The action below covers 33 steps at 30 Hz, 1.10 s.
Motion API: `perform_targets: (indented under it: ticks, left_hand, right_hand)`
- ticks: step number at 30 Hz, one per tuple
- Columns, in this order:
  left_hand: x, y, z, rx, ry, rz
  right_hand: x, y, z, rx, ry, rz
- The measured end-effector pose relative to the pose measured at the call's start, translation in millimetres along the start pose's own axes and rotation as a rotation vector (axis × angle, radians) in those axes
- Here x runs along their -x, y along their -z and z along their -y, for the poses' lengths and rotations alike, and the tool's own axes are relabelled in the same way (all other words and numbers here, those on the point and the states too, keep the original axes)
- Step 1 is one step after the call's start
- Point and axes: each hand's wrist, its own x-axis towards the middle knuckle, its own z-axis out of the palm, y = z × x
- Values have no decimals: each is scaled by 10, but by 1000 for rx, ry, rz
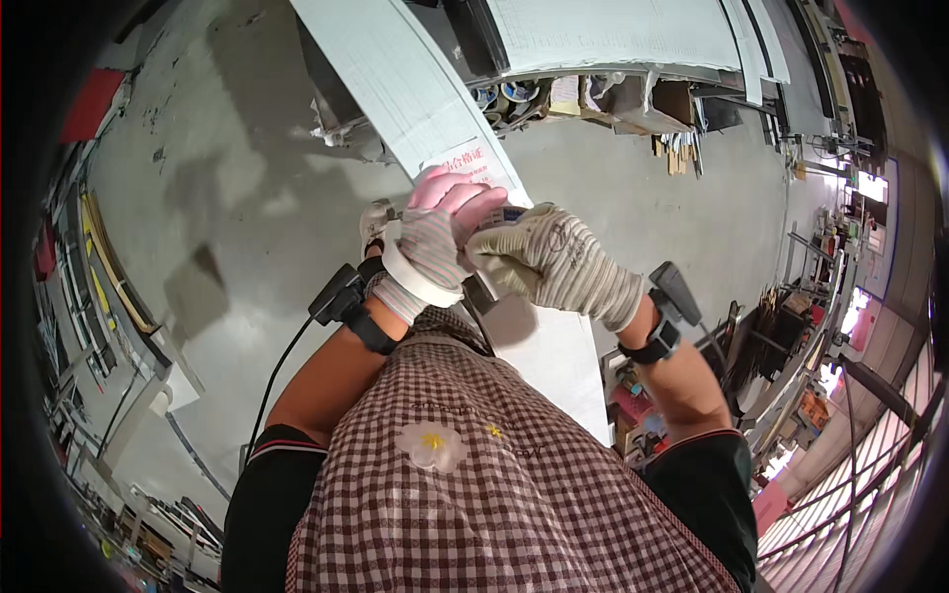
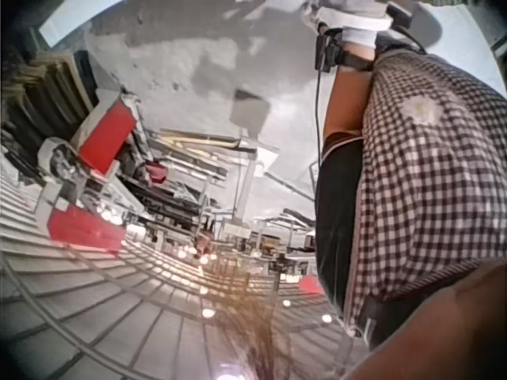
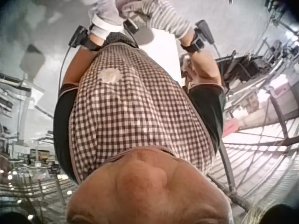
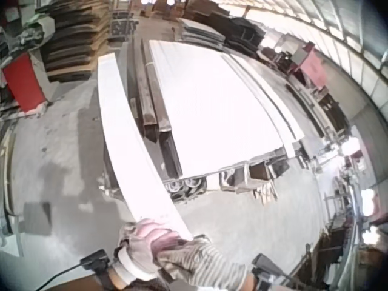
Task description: The recorder handles long metal or composite panels, slides them into a machine for processing, applies labels, and stacks the finished components.
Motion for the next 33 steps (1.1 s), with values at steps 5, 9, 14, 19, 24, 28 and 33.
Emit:
perform_targets:
  ticks: [5,9,14,19,24,28,33]
  left_hand:
    - [121,-77,72,-153,65,55]
    - [81,-154,63,-132,9,111]
    - [122,-181,141,-100,-33,99]
    - [182,-192,146,-155,-22,58]
    - [92,-162,144,-170,-32,135]
    - [125,-102,183,-161,-59,140]
    - [45,237,137,58,382,-92]
  right_hand:
    - [10,366,-444,44,-438,208]
    - [-124,-178,-1107,287,-534,289]
    - [-68,-690,-1550,-366,-663,89]
    - [71,-546,-1636,-957,-538,119]
    - [-311,-603,-1797,55,-723,511]
    - [-169,-447,-1518,-1117,-789,-72]
    - [-129,-336,-810,-1292,-551,-43]
